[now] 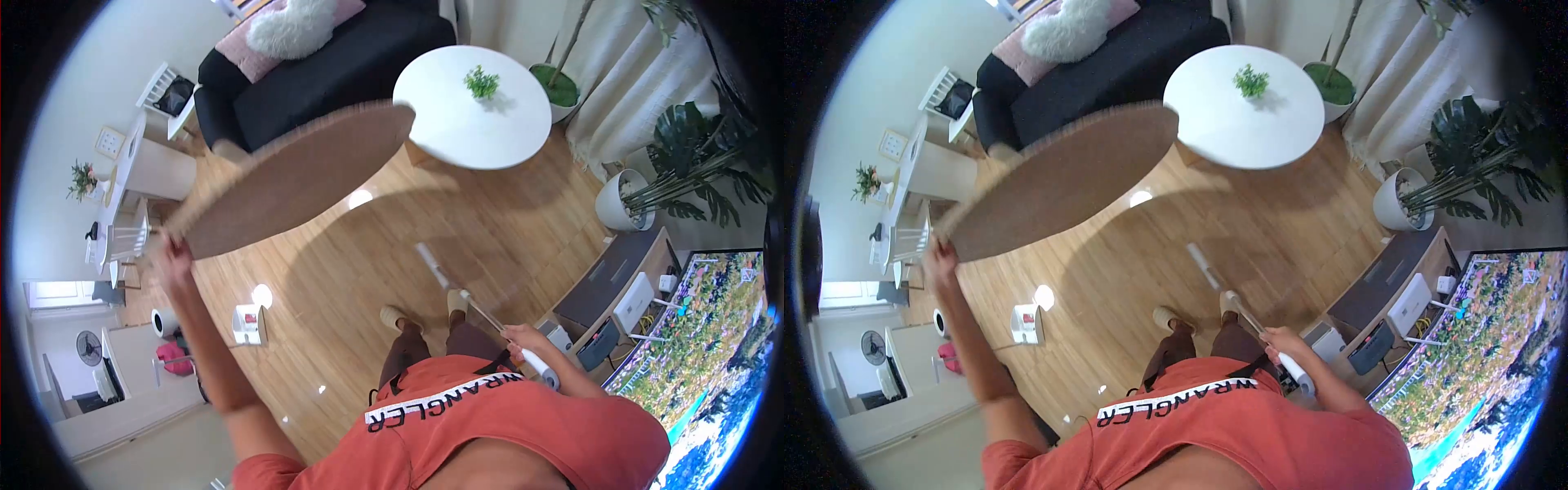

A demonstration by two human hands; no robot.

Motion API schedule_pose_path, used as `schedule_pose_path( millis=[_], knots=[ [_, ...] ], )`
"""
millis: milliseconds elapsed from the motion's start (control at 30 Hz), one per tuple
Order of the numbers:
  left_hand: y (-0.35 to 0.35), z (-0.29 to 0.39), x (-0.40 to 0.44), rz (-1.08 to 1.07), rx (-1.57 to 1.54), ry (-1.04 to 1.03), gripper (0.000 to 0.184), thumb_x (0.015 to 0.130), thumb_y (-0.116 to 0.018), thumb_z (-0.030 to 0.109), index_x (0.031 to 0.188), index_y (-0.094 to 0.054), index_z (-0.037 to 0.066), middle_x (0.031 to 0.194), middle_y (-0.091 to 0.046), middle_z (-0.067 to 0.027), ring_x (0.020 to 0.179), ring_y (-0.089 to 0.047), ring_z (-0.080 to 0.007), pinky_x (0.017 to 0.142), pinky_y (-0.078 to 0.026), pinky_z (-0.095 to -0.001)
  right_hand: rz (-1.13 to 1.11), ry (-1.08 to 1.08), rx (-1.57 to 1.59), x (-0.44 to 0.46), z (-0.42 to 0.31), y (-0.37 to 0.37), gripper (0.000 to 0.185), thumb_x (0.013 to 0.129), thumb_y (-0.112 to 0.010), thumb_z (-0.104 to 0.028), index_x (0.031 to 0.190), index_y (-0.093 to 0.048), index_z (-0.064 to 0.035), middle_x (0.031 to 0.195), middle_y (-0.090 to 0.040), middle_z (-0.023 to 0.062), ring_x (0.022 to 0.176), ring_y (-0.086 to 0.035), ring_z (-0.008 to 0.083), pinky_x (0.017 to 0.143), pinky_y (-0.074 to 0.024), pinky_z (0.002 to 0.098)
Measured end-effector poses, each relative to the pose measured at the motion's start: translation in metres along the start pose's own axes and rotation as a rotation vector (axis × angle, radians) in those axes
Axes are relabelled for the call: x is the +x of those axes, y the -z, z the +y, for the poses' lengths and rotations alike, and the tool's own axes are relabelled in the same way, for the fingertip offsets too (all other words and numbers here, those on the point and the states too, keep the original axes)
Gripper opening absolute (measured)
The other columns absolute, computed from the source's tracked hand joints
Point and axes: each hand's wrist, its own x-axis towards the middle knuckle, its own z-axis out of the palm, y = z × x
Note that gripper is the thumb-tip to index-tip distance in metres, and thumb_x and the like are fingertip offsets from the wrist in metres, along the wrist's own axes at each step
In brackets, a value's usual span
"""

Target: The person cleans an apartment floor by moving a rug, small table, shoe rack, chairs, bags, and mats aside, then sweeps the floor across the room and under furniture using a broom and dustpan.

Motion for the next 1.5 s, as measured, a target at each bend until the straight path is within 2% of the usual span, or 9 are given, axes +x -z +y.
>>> schedule_pose_path(
  millis=[167,233,300,433,500,700,1067,1167,1500],
  knots=[
    [0.043,-0.146,-0.191,0.656,-0.268,0.141,0.008,0.081,-0.057,0.010,0.083,-0.052,0.005,0.067,-0.057,-0.0062,0.053,-0.055,-0.0157,0.047,-0.049,-0.0247,0.035,0.024,0.757,-0.022,-0.028,0.039,0.013,0.085,-0.052,-0.017,0.078,-0.046,-0.0077,0.045,-0.036,-0.0047,0.033,-0.034,0.0026,0.030,-0.0289,0.0179],
    [0.083,-0.216,-0.240,0.362,0.090,0.266,0.015,0.080,-0.060,0.019,0.076,-0.049,0.009,0.059,-0.052,-0.0037,0.041,-0.047,-0.0128,0.032,-0.034,-0.0212,-0.116,0.048,0.962,-0.006,-0.048,0.059,0.017,0.085,-0.052,-0.015,0.073,-0.043,-0.0086,0.045,-0.035,-0.0047,0.033,-0.032,0.0033,0.030,-0.0293,0.0185],
    [0.033,-0.267,-0.243,0.914,-0.166,0.473,0.029,0.081,-0.059,0.028,0.063,-0.043,0.012,0.055,-0.046,-0.0028,0.042,-0.042,-0.0128,0.032,-0.028,-0.0203,-0.280,0.154,1.170,0.034,-0.072,0.086,0.028,0.083,-0.052,-0.009,0.060,-0.035,-0.0124,0.046,-0.035,-0.0054,0.033,-0.032,0.0039,0.032,-0.0305,0.0183],
    [0.039,-0.398,-0.249,0.635,0.139,0.580,0.030,0.085,-0.048,0.025,0.059,-0.037,0.015,0.054,-0.043,-0.0018,0.043,-0.038,-0.0166,0.033,-0.027,-0.0277,-0.287,0.323,1.225,0.076,-0.139,0.134,0.029,0.081,-0.049,-0.003,0.058,-0.034,-0.0126,0.045,-0.035,-0.0054,0.035,-0.034,0.0041,0.034,-0.0315,0.0177],
    [0.035,-0.444,-0.238,0.908,-0.178,0.713,0.018,0.084,-0.043,0.021,0.066,-0.043,0.015,0.057,-0.045,-0.0031,0.043,-0.040,-0.0188,0.033,-0.030,-0.0319,-0.316,0.384,1.229,0.096,-0.153,0.168,0.028,0.080,-0.048,-0.002,0.058,-0.033,-0.0126,0.045,-0.035,-0.0054,0.035,-0.034,0.0040,0.035,-0.0322,0.0179],
    [-0.018,-0.419,-0.292,0.159,0.737,0.833,0.008,0.071,-0.045,0.009,0.067,-0.052,0.007,0.062,-0.053,-0.0055,0.053,-0.048,-0.0173,0.046,-0.037,-0.0290,-0.018,0.792,0.756,0.117,-0.202,0.211,0.014,0.078,-0.048,-0.006,0.066,-0.043,-0.0053,0.055,-0.045,0.0027,0.047,-0.049,0.0120,0.041,-0.0415,0.0219],
    [-0.092,-0.484,-0.320,0.425,0.425,0.792,0.011,0.083,-0.040,0.020,0.080,-0.042,0.010,0.063,-0.042,-0.0081,0.047,-0.040,-0.0231,0.040,-0.032,-0.0350,0.095,0.381,1.477,0.316,-0.349,0.292,0.022,0.079,-0.044,-0.018,0.097,-0.043,-0.0055,0.090,-0.050,0.0108,0.080,-0.049,0.0264,0.070,-0.0448,0.0441],
    [-0.141,-0.519,-0.319,0.581,0.411,0.796,0.011,0.083,-0.040,0.020,0.084,-0.041,0.009,0.068,-0.041,-0.0088,0.052,-0.038,-0.0240,0.044,-0.032,-0.0367,-0.175,0.174,1.387,0.340,-0.391,0.273,0.034,0.075,-0.044,-0.021,0.107,-0.041,-0.0081,0.107,-0.046,0.0119,0.098,-0.045,0.0303,0.082,-0.0372,0.0513],
    [-0.225,-0.624,-0.283,0.743,0.370,0.851,0.017,0.084,-0.040,0.020,0.095,-0.035,0.007,0.084,-0.035,-0.0111,0.069,-0.035,-0.0271,0.055,-0.029,-0.0421,0.025,0.127,1.110,0.400,-0.370,0.319,0.044,0.083,-0.042,-0.037,0.121,-0.039,-0.0159,0.131,-0.034,0.0099,0.123,-0.024,0.0369,0.095,-0.0029,0.0628]
  ],
)
